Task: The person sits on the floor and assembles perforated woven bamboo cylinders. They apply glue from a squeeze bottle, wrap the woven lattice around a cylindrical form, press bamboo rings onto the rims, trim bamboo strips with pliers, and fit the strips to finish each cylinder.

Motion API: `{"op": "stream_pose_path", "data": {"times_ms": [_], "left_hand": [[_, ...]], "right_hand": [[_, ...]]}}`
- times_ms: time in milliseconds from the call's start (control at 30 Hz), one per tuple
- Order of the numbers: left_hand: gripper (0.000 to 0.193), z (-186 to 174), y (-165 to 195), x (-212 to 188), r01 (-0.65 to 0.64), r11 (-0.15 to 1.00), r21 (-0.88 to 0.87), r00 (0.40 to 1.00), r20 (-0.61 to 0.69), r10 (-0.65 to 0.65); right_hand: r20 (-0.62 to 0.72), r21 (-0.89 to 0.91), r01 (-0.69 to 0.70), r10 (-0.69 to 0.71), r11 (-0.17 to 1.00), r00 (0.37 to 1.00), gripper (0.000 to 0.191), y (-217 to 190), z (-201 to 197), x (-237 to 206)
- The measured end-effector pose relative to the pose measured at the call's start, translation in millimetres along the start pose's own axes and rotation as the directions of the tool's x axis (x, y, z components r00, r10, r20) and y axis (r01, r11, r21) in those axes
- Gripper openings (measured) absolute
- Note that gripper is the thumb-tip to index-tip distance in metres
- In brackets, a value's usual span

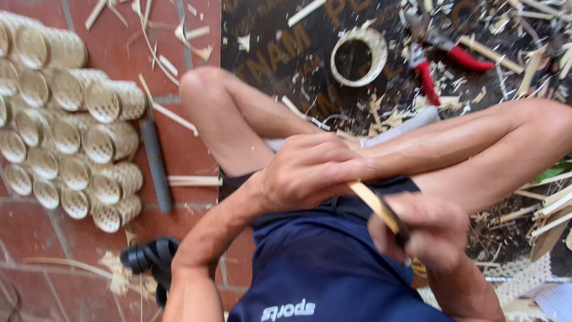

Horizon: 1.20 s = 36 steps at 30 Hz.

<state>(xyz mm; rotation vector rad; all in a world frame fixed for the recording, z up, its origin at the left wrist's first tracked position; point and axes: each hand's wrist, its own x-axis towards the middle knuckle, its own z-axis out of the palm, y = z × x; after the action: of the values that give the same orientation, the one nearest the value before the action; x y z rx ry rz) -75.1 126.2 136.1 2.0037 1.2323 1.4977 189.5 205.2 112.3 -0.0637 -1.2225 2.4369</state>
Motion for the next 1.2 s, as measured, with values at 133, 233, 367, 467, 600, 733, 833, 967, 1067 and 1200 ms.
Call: {"op": "stream_pose_path", "data": {"times_ms": [133, 233, 367, 467, 600, 733, 833, 967, 1067, 1200], "left_hand": [[0.027, 6.3, 15.2, -3.3, -0.104, 0.948, 0.300, 0.988, -0.082, 0.134], [0.024, 21.1, 17.1, -7.3, -0.125, 0.951, 0.282, 0.976, -0.139, 0.170], [0.021, 25.1, 13.4, -12.0, -0.036, 0.942, 0.333, 0.966, -0.228, 0.118], [0.021, 18.0, 12.5, -11.3, 0.008, 0.930, 0.366, 0.971, -0.223, 0.080], [0.024, 18.1, 12.3, -5.7, -0.033, 0.949, 0.313, 0.972, -0.210, 0.103], [0.026, 23.6, 10.4, -8.8, 0.105, 0.905, 0.411, 0.968, -0.252, 0.002], [0.026, 27.7, 7.6, -11.4, 0.117, 0.912, 0.392, 0.966, -0.260, -0.012], [0.028, 28.4, -1.1, -10.4, 0.155, 0.914, 0.374, 0.954, -0.298, -0.040], [0.037, 28.0, 1.5, -12.5, 0.283, 0.859, 0.427, 0.938, -0.311, -0.155], [0.036, 34.9, 25.6, -14.1, 0.251, 0.868, 0.428, 0.929, -0.360, -0.091]], "right_hand": [[-0.087, -0.088, -0.061, 0.053, 0.994, 0.995, 0.054, -9.7, 19.7, 9.1], [-0.029, -0.192, -0.047, 0.042, 0.980, 0.999, 0.047, -2.7, 24.1, 20.4], [-0.063, -0.293, 0.003, -0.022, 0.956, 0.998, 0.041, -9.5, 31.0, 18.6], [-0.214, -0.430, -0.227, 0.146, 0.874, 0.966, 0.029, -9.4, 35.4, 18.5], [-0.225, -0.212, -0.115, 0.066, 0.971, 0.972, 0.044, 7.5, 28.4, 23.9], [-0.134, -0.142, -0.131, 0.112, 0.981, 0.985, 0.041, 6.1, 11.8, 4.7], [-0.148, -0.097, -0.129, 0.114, 0.987, 0.982, 0.048, 19.8, 3.5, -7.1], [-0.219, -0.152, -0.132, 0.096, 0.980, 0.971, 0.051, 47.4, -12.6, 3.7], [-0.252, -0.388, -0.136, 0.037, 0.912, 0.967, 0.052, 52.5, -24.7, 23.4], [0.011, -0.747, 0.036, -0.042, 0.664, 0.999, 0.050, 43.6, -28.2, 41.3]]}}
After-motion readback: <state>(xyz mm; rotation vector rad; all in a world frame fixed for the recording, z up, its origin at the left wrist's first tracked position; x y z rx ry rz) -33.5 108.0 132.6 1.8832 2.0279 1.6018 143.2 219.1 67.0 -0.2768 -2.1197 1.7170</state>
